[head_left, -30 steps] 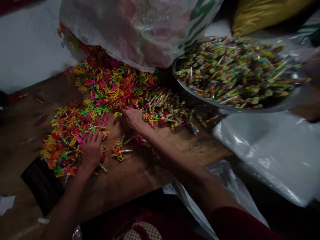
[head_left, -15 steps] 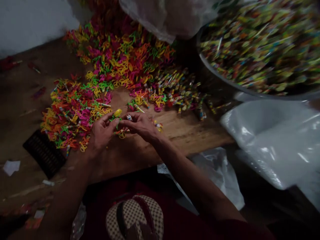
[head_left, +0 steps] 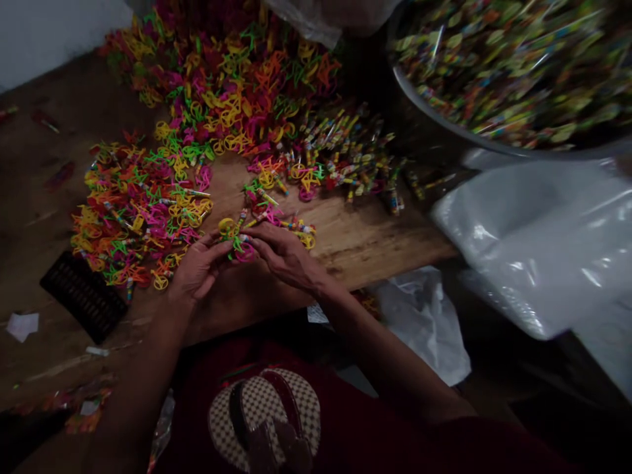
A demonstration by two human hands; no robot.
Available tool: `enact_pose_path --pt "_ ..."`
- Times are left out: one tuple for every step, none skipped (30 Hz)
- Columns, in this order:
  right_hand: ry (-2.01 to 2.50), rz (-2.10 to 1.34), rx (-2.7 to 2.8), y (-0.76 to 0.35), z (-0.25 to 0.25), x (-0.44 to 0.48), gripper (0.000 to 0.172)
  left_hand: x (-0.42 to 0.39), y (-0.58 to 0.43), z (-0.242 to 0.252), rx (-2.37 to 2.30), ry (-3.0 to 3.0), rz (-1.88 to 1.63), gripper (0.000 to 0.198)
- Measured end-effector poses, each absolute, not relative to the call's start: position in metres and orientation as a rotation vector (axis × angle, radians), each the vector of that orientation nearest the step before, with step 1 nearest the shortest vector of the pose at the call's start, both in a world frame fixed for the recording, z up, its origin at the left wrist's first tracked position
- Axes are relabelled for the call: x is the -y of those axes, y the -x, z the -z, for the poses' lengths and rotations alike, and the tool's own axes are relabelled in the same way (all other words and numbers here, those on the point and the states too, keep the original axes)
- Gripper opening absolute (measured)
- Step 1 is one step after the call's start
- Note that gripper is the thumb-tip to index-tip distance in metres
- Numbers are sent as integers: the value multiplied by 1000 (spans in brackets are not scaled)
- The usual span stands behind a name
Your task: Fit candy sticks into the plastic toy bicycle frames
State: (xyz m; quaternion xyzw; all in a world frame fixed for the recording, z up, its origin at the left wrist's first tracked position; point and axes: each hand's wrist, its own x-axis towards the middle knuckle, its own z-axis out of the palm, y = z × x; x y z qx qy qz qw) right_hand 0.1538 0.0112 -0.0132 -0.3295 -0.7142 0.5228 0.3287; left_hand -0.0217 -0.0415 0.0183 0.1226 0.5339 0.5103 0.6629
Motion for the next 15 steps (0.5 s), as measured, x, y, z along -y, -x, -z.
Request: enact_pose_path --pt "843 -1453 1804 -154 14 -12 30 42 21 -18 -1191 -282 -1125 33" --pt "829 -1550 1726 -154 14 -12 29 43 20 -18 -1177 -291 -1094 31" --pt "820 -1641 1645 -155 16 -11 29 43 19 -18 -1164 -300 -1071 29" --pt "818 -1711 1573 -155 18 -11 31 44 18 -18 -1152 -306 -1066 27" --pt "827 -1750 1513 -154 20 -11 33 44 17 -19 -1141 -303 -1079 26" --pt "845 -1757 1466 -154 21 -11 34 45 17 -19 -1132 -293 -1103 26" --pt "867 -1743 1431 -153 23 -11 35 45 17 -20 -1125 -282 -1128 26" --pt "884 -1715 1414 -152 24 -11 34 46 17 -21 -1123 -274 -1149 25" --pt "889 -1684 1417 -151 24 -10 33 46 17 -23 -1124 -271 -1156 25" --pt "879 -1657 1440 -151 23 -10 32 47 18 -24 -1131 -274 -1151 24" --pt "858 -1632 1478 -151 22 -10 30 47 19 -25 -1141 -281 -1139 24" --pt "833 -1608 1522 -150 21 -10 29 48 20 -26 -1153 -288 -1131 24" --pt "812 -1581 1562 -151 19 -11 28 48 20 -26 -1164 -292 -1127 25" --pt "795 -1550 1592 -151 17 -11 28 48 21 -27 -1174 -291 -1129 25" --pt "785 -1519 1612 -151 15 -11 27 48 21 -27 -1181 -285 -1134 24"
